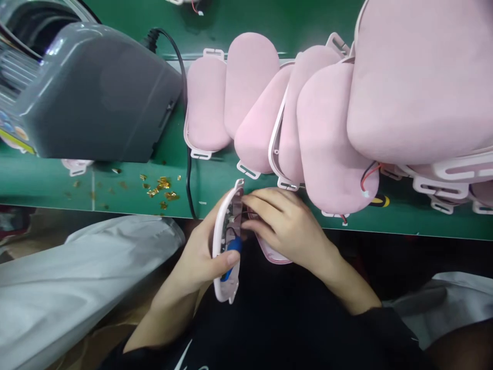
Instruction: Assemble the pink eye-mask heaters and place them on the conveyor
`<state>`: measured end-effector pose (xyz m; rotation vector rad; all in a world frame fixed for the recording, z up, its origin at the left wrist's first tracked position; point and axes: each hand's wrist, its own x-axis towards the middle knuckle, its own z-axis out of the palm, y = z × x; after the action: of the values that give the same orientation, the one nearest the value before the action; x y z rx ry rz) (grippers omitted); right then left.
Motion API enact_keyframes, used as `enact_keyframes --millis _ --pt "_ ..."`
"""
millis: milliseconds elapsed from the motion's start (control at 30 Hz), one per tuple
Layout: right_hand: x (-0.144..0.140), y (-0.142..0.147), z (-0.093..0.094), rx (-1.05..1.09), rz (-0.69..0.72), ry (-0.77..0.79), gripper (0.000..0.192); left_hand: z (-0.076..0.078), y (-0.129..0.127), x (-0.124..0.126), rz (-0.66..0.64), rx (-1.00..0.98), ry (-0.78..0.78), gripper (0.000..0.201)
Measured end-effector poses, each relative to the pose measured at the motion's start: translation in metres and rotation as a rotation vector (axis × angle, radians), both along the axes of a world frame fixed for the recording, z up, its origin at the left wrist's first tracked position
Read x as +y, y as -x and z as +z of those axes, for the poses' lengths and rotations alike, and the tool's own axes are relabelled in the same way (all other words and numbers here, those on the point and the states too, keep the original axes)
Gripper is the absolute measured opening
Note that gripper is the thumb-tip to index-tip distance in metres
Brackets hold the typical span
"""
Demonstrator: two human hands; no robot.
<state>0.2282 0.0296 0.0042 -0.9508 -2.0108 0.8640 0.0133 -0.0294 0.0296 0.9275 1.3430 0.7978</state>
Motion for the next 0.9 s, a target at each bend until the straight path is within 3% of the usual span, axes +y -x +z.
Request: enact_keyframes --millis 100,200,300,433,500,600,667,800,900 --pt "-0.018 -0.03 0.008 -0.013 0.03 -0.056 0.034 0.001 -0.004 -0.004 0.063 -0.032 0.065 0.108" --pt "-0.029 -0.051 0.008 -0.178 0.167 -0.046 0.03 0.002 -0.006 -0.006 0.054 -0.016 0.065 0.11" --pt "-0.03 -0.052 -0.001 -0.293 0.256 -0.071 0.024 0.0 -0.009 -0.006 0.083 -0.038 0.033 0.106" --pt "-0.029 -0.045 -0.013 -0.346 0.297 -0.089 0.039 -0.007 -0.013 -0.007 0.084 -0.145 0.007 0.096" --pt "-0.032 -0.04 -0.016 -0.384 0.253 -0.111 0.041 -0.01 -0.013 -0.008 0.093 -0.202 0.022 0.088" --pt "-0.038 -0.025 -0.02 -0.379 0.1 -0.21 0.019 -0.012 -0.005 -0.009 0.119 -0.215 0.019 0.081" --pt "-0.039 -0.011 -0.022 -0.334 -0.042 -0.259 0.009 -0.01 0.005 -0.009 0.136 -0.15 0.001 0.084" --pt "-0.028 0.017 -0.023 -0.251 -0.376 -0.3 0.011 0.001 0.018 -0.01 0.136 -0.025 0.049 0.093" --pt "-0.016 0.031 -0.021 -0.151 -0.307 -0.444 0.013 0.012 0.011 -0.012 0.235 -0.085 0.066 0.08"
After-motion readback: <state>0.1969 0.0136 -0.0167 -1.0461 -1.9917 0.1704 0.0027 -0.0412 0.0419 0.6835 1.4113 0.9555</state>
